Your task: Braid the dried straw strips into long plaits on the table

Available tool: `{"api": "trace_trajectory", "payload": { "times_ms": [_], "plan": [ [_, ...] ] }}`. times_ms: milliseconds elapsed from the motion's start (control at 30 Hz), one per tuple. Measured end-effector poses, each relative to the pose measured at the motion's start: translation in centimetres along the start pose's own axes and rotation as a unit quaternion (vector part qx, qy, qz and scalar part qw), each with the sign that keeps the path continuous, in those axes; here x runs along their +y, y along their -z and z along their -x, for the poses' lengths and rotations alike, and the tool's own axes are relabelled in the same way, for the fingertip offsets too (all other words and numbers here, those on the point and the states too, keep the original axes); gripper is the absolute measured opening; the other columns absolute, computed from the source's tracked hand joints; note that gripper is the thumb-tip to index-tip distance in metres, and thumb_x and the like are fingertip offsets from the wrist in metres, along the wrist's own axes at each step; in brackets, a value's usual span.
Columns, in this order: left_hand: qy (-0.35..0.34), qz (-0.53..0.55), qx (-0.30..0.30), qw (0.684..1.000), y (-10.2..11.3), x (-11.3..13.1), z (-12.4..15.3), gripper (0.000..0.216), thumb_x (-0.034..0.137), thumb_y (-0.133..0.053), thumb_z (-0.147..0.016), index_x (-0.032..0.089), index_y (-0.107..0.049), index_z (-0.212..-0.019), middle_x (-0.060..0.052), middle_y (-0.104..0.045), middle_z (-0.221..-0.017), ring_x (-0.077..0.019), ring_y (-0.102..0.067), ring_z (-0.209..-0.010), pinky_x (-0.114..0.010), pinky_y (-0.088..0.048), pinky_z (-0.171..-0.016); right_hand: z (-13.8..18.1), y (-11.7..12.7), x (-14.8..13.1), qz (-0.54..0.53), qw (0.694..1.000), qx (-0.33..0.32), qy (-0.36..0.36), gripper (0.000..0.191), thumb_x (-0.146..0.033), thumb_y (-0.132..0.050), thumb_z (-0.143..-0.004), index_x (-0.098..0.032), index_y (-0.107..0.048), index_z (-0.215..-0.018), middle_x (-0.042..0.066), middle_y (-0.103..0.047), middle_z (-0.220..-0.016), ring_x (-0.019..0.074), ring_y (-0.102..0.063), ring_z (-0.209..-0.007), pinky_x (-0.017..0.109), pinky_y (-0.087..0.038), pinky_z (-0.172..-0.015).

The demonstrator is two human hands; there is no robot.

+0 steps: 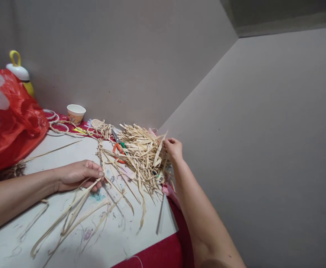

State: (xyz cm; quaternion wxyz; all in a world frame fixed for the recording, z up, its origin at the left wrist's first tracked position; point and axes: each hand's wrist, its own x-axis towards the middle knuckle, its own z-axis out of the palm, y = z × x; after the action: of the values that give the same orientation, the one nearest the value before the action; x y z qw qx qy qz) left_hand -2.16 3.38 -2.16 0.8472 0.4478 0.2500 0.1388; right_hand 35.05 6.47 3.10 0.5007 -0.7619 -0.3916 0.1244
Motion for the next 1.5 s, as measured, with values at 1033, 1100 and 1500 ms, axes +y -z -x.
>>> {"api": "trace_trajectory", "payload": {
  "times_ms": [1033, 1100, 1500],
  "plan": [
    [-0.004, 0.014, 0.009, 1.000, 0.0, -0.6, -0.3, 0.014, 0.019, -0.073, -0.066, 0.010, -0.063, -0.066, -0.006, -0.066, -0.057, -0.0111, -0.062, -0.052, -0.020, -0.049, -0.053, 21.3, -4.3, -5.7, -0.150, 0.894, -0.418, -0.058, 0.028, -0.028, -0.076, -0.064, -0.016, -0.051, -0.065, -0.002, -0.060, -0.051, 0.0068, -0.051, -0.043, 0.016, -0.043, -0.040],
    [-0.003, 0.010, 0.018, 1.000, -0.1, -0.5, -0.3, 0.014, 0.019, -0.073, -0.066, 0.009, -0.063, -0.065, -0.005, -0.066, -0.057, -0.0103, -0.061, -0.052, -0.019, -0.049, -0.053, 21.2, -4.2, -5.6, -0.173, 0.888, -0.420, -0.068, 0.026, -0.027, -0.076, -0.064, -0.017, -0.057, -0.077, -0.004, -0.059, -0.056, 0.0072, -0.052, -0.045, 0.017, -0.044, -0.038],
    [0.006, -0.005, 0.057, 0.998, -0.4, -0.5, -0.3, 0.017, 0.020, -0.076, -0.063, 0.010, -0.063, -0.063, -0.004, -0.066, -0.059, -0.0105, -0.062, -0.056, -0.020, -0.048, -0.055, 21.6, -0.8, -6.6, -0.175, 0.923, -0.334, -0.079, 0.020, -0.030, -0.077, -0.065, -0.017, -0.063, -0.071, 0.000, -0.059, -0.054, 0.0091, -0.055, -0.046, 0.018, -0.044, -0.039]
  ]
}}
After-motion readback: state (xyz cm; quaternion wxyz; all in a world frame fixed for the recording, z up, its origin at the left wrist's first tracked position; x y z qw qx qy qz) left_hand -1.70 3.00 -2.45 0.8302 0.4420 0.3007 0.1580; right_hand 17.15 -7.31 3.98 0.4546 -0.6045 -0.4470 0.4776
